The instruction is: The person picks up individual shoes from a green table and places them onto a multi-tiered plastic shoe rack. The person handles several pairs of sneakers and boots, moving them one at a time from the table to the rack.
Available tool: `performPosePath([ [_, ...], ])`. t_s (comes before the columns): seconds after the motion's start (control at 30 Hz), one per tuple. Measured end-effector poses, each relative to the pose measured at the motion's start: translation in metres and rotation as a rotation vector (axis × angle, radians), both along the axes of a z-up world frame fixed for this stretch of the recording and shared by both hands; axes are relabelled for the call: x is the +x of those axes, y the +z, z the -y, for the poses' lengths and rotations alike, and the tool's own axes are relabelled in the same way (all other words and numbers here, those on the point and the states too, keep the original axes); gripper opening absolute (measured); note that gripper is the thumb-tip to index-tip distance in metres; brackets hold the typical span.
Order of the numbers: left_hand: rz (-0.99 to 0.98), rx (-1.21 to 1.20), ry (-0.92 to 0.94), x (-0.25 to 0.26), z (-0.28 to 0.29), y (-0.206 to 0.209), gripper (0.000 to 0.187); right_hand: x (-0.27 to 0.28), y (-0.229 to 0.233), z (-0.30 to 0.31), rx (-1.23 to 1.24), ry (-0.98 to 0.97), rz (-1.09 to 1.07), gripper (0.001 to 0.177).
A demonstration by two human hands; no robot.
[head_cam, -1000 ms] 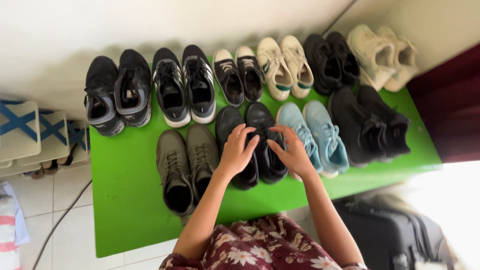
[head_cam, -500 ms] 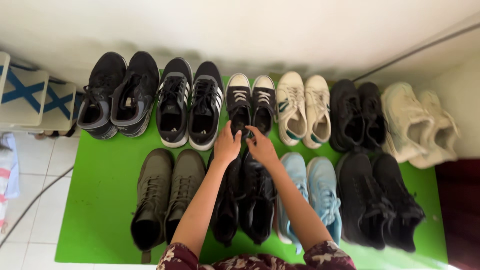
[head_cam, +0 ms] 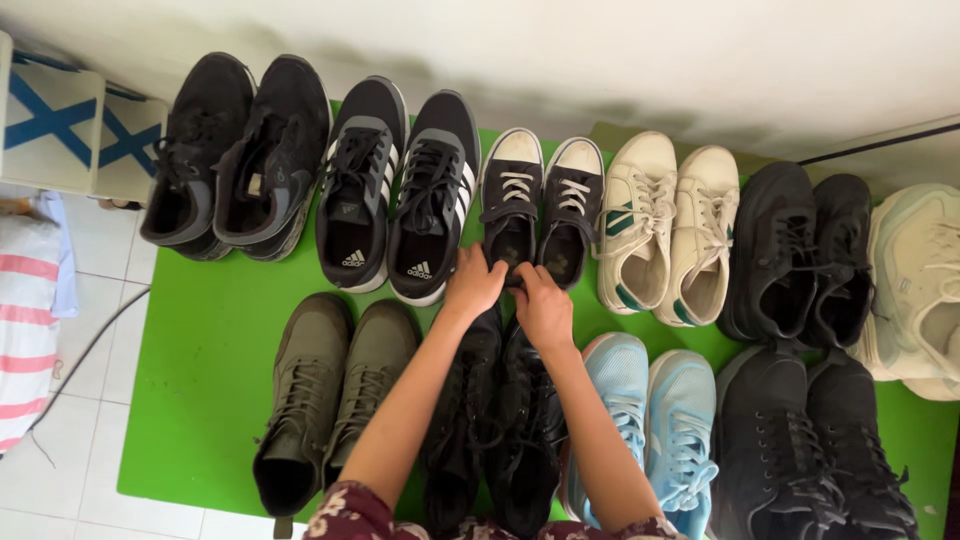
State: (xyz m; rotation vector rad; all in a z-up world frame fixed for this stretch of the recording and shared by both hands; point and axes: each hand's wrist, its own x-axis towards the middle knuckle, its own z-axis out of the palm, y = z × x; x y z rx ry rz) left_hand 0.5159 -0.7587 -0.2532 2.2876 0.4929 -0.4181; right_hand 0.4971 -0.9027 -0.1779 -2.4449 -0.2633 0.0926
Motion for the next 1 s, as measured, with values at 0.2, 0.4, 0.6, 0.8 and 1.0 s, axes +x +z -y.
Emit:
performPosePath([
  [0.2,-0.136,-0.154,-0.083,0.001,-0.015,0.005,0.069,-0.006,0.024,0.003,0.211,-0.008,-0.073,0.031],
  [0.4,0.027,-0.469,0.062,-0.02,-0.013,0.048,0.074,-0.018,0.043,0.014,0.388,-0.011,-0.073,0.05],
  [0.6,0.23,-0.623,0.073,-0.056,0.0,0.107,0.082,-0.046,0.044,0.036,0.683,-0.063,-0.003,0.059],
  [0.8,0.173,-0.515,0.006,-0.104,-0.002,0.175,0.088,-0.069,0.059,0.042,0.992,-0.138,-0.286,0.055],
  [1.0,0.259,-0.648,-0.208,-0.159,-0.007,0.219,0.098,-0.109,0.097,0.033,0.932,-0.234,-0.217,0.055],
])
